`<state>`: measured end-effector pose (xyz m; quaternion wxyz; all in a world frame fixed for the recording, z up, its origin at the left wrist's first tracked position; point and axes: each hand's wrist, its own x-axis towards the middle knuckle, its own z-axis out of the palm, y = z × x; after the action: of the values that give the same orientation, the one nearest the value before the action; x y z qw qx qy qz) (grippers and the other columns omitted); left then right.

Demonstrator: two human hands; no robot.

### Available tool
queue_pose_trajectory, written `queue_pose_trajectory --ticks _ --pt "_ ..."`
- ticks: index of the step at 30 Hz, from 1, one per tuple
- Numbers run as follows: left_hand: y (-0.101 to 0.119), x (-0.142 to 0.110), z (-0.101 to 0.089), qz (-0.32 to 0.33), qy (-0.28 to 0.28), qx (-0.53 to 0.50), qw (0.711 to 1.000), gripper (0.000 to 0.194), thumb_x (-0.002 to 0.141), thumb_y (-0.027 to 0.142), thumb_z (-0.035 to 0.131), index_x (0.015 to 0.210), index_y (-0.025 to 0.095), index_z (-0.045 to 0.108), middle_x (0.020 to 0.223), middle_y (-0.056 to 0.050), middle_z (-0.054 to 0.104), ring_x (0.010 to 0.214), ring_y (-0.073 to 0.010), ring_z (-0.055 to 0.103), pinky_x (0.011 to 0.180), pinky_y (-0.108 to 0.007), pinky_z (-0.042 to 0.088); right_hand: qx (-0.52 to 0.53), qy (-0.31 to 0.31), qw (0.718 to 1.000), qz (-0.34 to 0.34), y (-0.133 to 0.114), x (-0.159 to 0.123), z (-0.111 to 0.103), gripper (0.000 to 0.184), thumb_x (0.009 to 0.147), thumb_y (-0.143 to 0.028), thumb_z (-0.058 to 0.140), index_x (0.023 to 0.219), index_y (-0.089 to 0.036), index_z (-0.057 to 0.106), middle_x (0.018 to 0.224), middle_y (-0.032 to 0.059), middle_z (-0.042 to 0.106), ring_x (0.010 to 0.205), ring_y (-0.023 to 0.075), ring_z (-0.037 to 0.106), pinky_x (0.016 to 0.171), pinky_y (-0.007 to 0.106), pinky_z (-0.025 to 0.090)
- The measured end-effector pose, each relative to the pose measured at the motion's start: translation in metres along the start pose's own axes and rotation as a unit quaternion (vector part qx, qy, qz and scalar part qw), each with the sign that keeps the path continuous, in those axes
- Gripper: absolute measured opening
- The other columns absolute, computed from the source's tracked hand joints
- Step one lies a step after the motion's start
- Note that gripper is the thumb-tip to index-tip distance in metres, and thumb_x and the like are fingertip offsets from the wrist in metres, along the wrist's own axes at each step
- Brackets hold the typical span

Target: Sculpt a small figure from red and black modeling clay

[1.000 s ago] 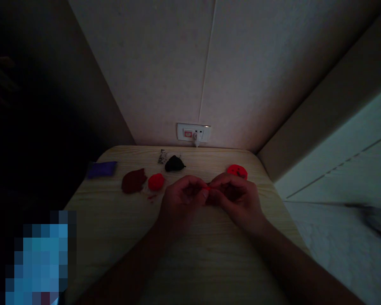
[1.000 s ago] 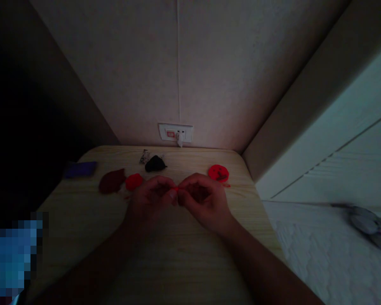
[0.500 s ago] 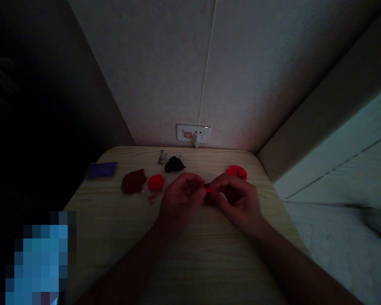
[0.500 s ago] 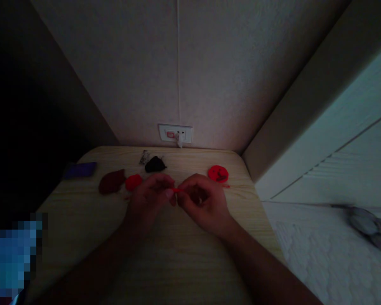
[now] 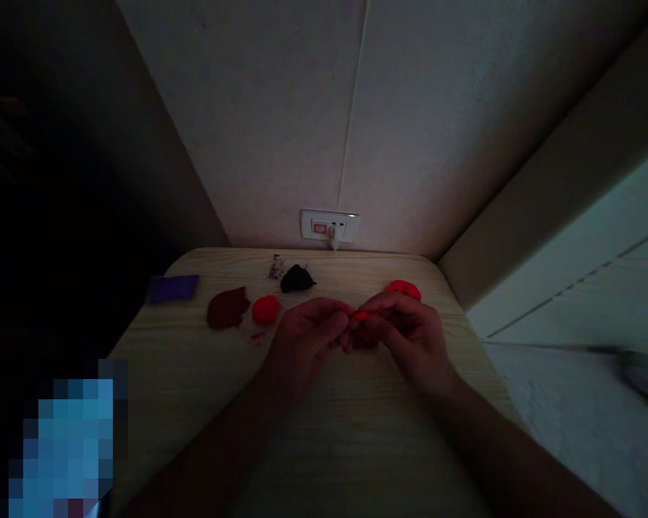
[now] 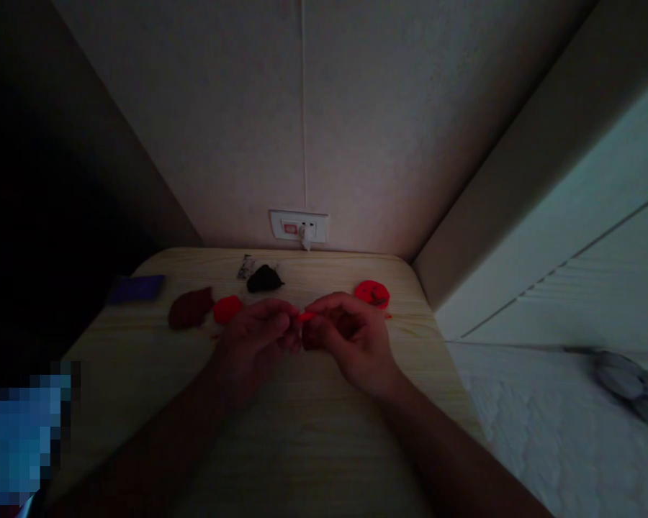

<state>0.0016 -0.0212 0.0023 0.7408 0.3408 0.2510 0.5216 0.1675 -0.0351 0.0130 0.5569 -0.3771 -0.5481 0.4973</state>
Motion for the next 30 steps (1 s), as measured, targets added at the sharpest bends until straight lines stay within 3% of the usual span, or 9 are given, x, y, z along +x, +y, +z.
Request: queue_pose_trajectory --ticks 11,16,26,30 --pt "-0.0014 -0.0001 -0.0006 -0.019 0.015 -0.011 1.0 0.023 0.069 0.028 0.093 0.08 0.016 0.076 0.067 -0.001 0.072 0.058 -0.0098 0.061 0.058 -0.023 0.051 0.038 -0.057 0.998 0.017 -0.0038 0.0004 0.0048 0.02 0.085 -0.037 0.085 0.092 -0.022 0.073 0.075 0.0015 0.077 0.064 0.0164 0.075 0.064 0.029 0.064" --pt "-0.0033 0.0004 -0.0022 -0.029 0.01 -0.005 1.0 0.025 0.07 0.029 0.092 0.081 0.016 0.075 0.068 -0.001 0.071 0.059 -0.0101 0.06 0.058 -0.024 0.049 0.048 -0.052 0.997 0.014 -0.0014 0.0016 0.0062 0.027 0.078 -0.039 0.091 0.088 -0.022 0.072 0.073 0.0011 0.076 0.064 0.0173 0.074 0.065 0.031 0.065" --pt "-0.0023 0.0014 -0.0036 -0.053 0.0 -0.044 0.998 0.027 0.07 0.033 0.092 0.083 0.015 0.075 0.07 -0.002 0.07 0.062 -0.0115 0.06 0.059 -0.025 0.049 0.058 -0.062 0.996 0.016 -0.001 0.0008 0.004 0.022 0.085 -0.039 0.085 0.094 -0.021 0.076 0.076 0.0019 0.079 0.065 0.0155 0.076 0.065 0.028 0.065" --pt "-0.0037 -0.0001 -0.0044 -0.056 0.001 -0.035 0.998 0.029 0.069 0.03 0.093 0.083 0.016 0.072 0.068 0.0 0.068 0.062 -0.0113 0.06 0.06 -0.025 0.048 0.046 -0.063 0.997 0.02 -0.0005 0.0011 0.0037 0.024 0.081 -0.037 0.089 0.092 -0.02 0.076 0.076 0.0024 0.078 0.067 0.0165 0.076 0.066 0.029 0.066"
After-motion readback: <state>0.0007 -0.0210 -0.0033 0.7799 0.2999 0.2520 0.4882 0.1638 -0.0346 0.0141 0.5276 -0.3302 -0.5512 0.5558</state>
